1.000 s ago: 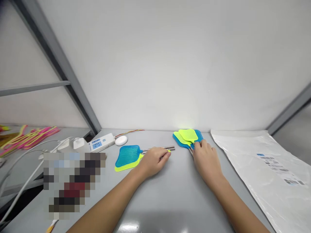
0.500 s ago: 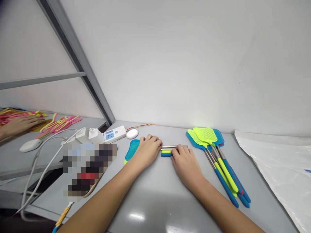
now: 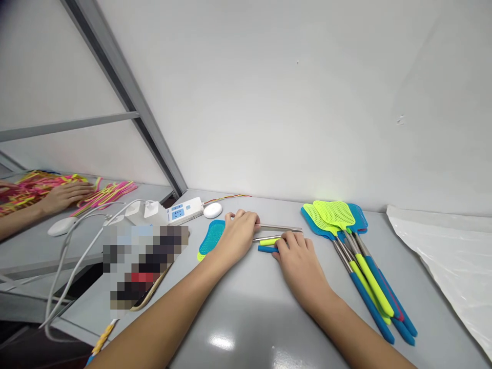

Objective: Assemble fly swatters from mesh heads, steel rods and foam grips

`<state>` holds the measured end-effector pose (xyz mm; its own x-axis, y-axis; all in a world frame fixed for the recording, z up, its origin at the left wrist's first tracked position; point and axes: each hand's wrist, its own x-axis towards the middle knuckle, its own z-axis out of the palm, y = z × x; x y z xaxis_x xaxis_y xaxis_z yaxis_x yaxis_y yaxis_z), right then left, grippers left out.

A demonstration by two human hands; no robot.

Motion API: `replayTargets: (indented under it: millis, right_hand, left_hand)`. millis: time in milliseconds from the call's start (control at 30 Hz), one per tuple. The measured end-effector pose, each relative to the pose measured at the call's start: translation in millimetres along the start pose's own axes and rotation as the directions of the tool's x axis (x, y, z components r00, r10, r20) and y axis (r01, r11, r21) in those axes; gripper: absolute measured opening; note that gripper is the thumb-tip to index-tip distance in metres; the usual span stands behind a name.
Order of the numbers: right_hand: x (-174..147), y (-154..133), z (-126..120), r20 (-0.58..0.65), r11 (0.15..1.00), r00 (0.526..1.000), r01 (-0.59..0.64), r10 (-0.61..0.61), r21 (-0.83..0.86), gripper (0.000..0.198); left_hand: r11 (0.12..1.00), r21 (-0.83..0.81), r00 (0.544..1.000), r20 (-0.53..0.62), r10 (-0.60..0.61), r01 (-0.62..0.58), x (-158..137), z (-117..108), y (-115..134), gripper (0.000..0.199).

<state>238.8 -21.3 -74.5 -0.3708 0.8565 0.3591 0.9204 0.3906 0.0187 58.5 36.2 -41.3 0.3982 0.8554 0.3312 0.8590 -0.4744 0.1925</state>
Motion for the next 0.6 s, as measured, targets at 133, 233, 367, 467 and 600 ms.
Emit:
replayTargets:
  millis: [133,233,367,467,600]
  right_hand:
    - [0.5,-2.5,-4.2,0.004,0.999,1.0,-0.013,0.012,0.048,0.013]
    - [1.6,-3.4,-9.1,-0.019,0.991,0.999,-0.035,0.038,0.131,0.01]
    - [2.8,-3.0,-16.8,-0.065,0.937,0.991,-0.086,0.114,0.338,0.01]
    - [2.4,-1.3,-19.5,-0.085,0.866,0.979,-0.122,0.186,0.485,0.012]
    - [-0.6,0.2,-18.6,-0.066,0.762,0.943,-0.221,0.327,0.609,0.016]
  left_hand:
    - [0.992,-0.127,0.976,-0.214,-0.039,0.011,2.1,-18.0,3.1,0.014]
    - [0.934,-0.353,0.882,-0.457,-0.115,-0.061,-1.8,-33.7,6.7,0.012]
    - [0.708,-0.693,0.721,-0.557,-0.411,-0.132,-5.9,-46.5,13.3,0.017]
    - [0.534,-0.825,0.644,-0.511,-0.569,-0.183,-3.5,-48.8,16.8,0.022]
    - [0.303,-0.92,0.599,-0.392,-0.698,-0.249,2.5,-48.2,13.9,0.031]
